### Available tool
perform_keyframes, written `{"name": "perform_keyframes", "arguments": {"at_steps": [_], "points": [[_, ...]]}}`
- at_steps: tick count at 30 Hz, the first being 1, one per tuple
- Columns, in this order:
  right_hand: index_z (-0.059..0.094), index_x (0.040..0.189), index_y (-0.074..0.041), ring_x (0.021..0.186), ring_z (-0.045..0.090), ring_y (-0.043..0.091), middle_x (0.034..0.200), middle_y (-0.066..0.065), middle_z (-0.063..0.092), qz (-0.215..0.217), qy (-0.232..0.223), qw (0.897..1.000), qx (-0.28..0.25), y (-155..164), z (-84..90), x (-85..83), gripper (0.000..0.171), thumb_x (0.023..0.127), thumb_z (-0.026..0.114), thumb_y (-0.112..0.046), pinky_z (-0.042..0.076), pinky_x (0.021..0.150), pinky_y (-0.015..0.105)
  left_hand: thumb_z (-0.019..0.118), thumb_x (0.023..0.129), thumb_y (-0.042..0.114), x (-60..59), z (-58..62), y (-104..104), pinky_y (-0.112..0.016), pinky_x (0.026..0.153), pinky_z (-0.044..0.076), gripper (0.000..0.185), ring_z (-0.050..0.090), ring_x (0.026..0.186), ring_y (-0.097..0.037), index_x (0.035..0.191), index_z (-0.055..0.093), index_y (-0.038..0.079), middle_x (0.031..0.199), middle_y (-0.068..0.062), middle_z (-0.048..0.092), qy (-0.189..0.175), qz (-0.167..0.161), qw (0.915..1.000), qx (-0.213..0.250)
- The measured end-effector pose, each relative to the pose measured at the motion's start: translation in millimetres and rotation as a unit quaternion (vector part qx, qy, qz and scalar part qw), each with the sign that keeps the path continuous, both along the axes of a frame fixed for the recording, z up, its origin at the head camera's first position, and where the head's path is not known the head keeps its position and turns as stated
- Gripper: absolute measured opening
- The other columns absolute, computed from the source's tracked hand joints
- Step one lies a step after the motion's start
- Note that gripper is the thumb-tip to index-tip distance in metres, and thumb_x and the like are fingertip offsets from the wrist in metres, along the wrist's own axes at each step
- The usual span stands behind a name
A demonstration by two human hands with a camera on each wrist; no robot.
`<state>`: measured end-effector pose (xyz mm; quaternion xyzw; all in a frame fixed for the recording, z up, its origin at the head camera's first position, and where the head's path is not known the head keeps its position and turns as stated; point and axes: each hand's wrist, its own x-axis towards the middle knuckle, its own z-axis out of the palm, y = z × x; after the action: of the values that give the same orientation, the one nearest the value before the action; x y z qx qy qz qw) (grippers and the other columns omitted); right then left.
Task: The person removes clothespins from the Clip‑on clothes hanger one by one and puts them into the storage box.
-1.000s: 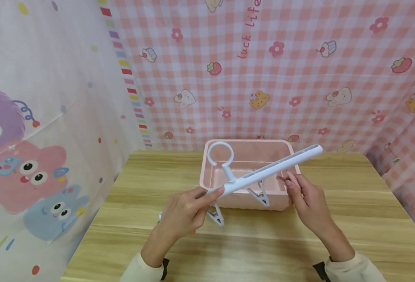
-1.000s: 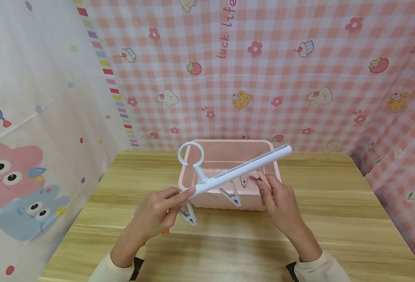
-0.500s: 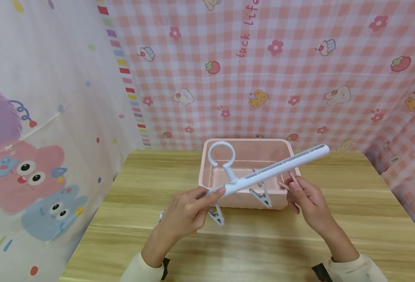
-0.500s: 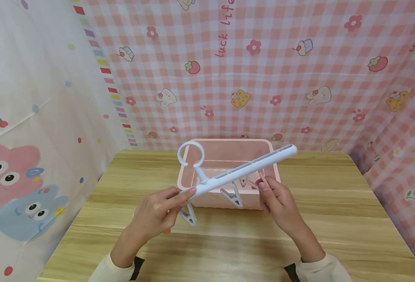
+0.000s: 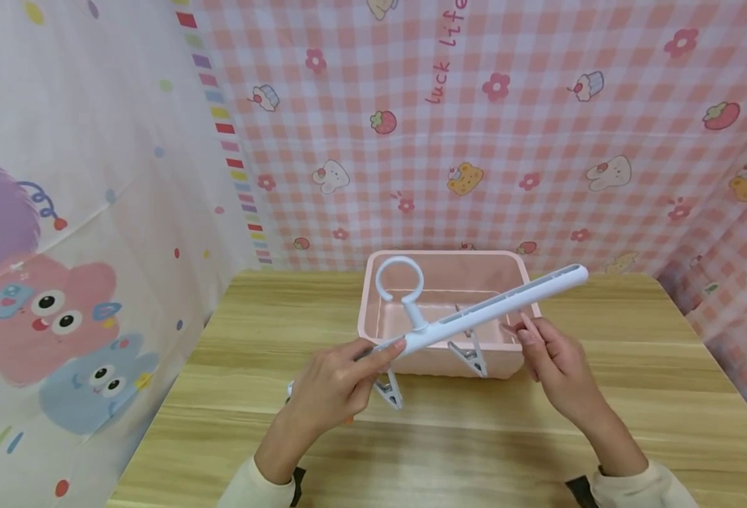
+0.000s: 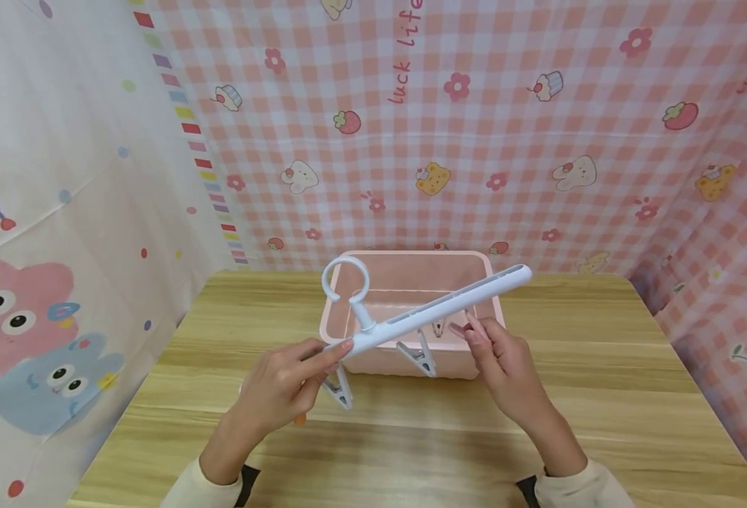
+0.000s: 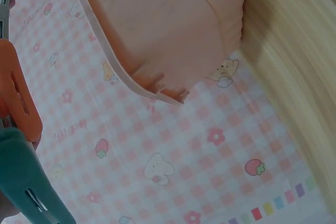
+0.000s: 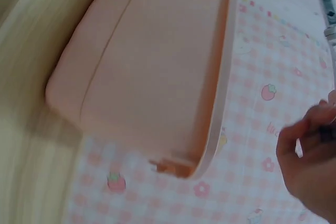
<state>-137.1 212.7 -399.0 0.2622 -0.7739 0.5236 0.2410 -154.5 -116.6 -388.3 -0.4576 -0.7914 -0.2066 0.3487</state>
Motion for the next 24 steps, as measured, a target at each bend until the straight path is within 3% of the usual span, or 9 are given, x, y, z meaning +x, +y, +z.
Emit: {"name": "perform_keyframes", "arguments": {"at_steps": [2,5,9,11,12,15,18,20,24], "points": [[0.065,0.101,0.002,0.051,0.032,-0.002,0.059,-0.003,0.045,-0.092,0.058,0.991,0.077,1.9,-0.9,-0.2,0.016,0.104,0.05,-0.003,0.03,0.045,0.016,0.075,0.075,-0.003,0.7,-0.6,-0.5,-0.01,0.052,0.02,0.062,0.028,0.056,-0.001,0.132,0.067,0.02,0.072,0.003,0.059,-0.008,0.006,0.9999,-0.006],[0.063,0.092,0.004,0.052,0.034,0.001,0.059,-0.002,0.047,-0.198,0.152,0.953,0.17,5.2,-2.1,-3.5,0.042,0.109,0.044,-0.029,0.028,0.046,0.02,0.075,0.076,-0.002,1.0,-0.9,-0.8,-0.01,0.052,0.021,0.061,0.03,0.055,-0.002,0.133,0.067,0.02,0.074,0.003,0.061,-0.015,0.009,0.9998,-0.012],[0.06,0.087,0.004,0.044,0.04,0.017,0.051,0.004,0.046,-0.273,0.228,0.907,0.226,7.6,-3.2,-7.8,0.062,0.11,0.031,-0.046,0.028,0.041,0.032,0.073,0.073,-0.004,0.4,-1.5,-0.1,-0.009,0.05,0.021,0.064,0.029,0.054,-0.001,0.132,0.066,0.02,0.072,0.004,0.059,-0.004,0.002,1.0,-0.006],[0.061,0.088,0.004,0.043,0.04,0.019,0.05,0.005,0.047,-0.281,0.232,0.903,0.23,8.0,-3.4,-7.8,0.062,0.11,0.032,-0.046,0.029,0.041,0.033,0.071,0.072,-0.006,0.1,-1.5,0.1,-0.009,0.05,0.02,0.065,0.028,0.055,0.0,0.132,0.066,0.02,0.071,0.005,0.058,0.0,-0.002,1.0,-0.003],[0.061,0.088,0.004,0.044,0.04,0.017,0.051,0.004,0.047,-0.274,0.223,0.908,0.226,8.1,-3.4,-7.2,0.061,0.11,0.033,-0.046,0.029,0.042,0.032,0.071,0.072,-0.006,0.1,-1.3,0.1,-0.009,0.05,0.02,0.065,0.027,0.055,0.0,0.132,0.066,0.02,0.071,0.005,0.057,0.001,-0.003,1.0,-0.002],[0.064,0.095,0.003,0.049,0.038,0.004,0.056,-0.001,0.049,-0.191,0.156,0.953,0.174,8.3,-3.4,-3.7,0.041,0.11,0.044,-0.029,0.031,0.044,0.023,0.072,0.075,-0.005,0.4,-1.3,-0.8,-0.009,0.051,0.019,0.063,0.027,0.055,0.0,0.132,0.067,0.02,0.071,0.005,0.057,-0.003,-0.005,1.0,-0.001],[0.064,0.103,0.003,0.048,0.033,0.0,0.057,-0.002,0.044,-0.039,0.049,0.996,0.061,8.2,-3.5,-0.8,0.018,0.106,0.046,-0.003,0.031,0.044,0.017,0.074,0.076,-0.004,0.6,-0.8,-1.7,-0.009,0.051,0.019,0.061,0.027,0.055,0.0,0.132,0.067,0.02,0.072,0.004,0.058,-0.007,-0.011,0.9999,0.005],[0.062,0.108,0.002,0.045,0.031,0.006,0.056,0.001,0.041,0.071,-0.013,0.997,-0.018,8.3,-3.3,-0.8,0.024,0.103,0.04,0.01,0.03,0.042,0.021,0.074,0.075,-0.005,0.5,-0.2,-1.9,-0.009,0.05,0.019,0.061,0.027,0.055,0.0,0.131,0.067,0.019,0.073,0.004,0.059,-0.005,-0.016,0.9998,0.011],[0.063,0.113,-0.006,0.045,0.029,0.021,0.058,0.009,0.033,0.233,-0.106,0.959,-0.119,10.4,-3.3,-3.0,0.042,0.105,0.025,0.01,0.026,0.04,0.03,0.073,0.074,-0.006,0.4,0.6,-2.5,-0.009,0.05,0.019,0.063,0.027,0.055,0.0,0.132,0.067,0.02,0.073,0.004,0.059,-0.003,-0.022,0.9996,0.015]]}}
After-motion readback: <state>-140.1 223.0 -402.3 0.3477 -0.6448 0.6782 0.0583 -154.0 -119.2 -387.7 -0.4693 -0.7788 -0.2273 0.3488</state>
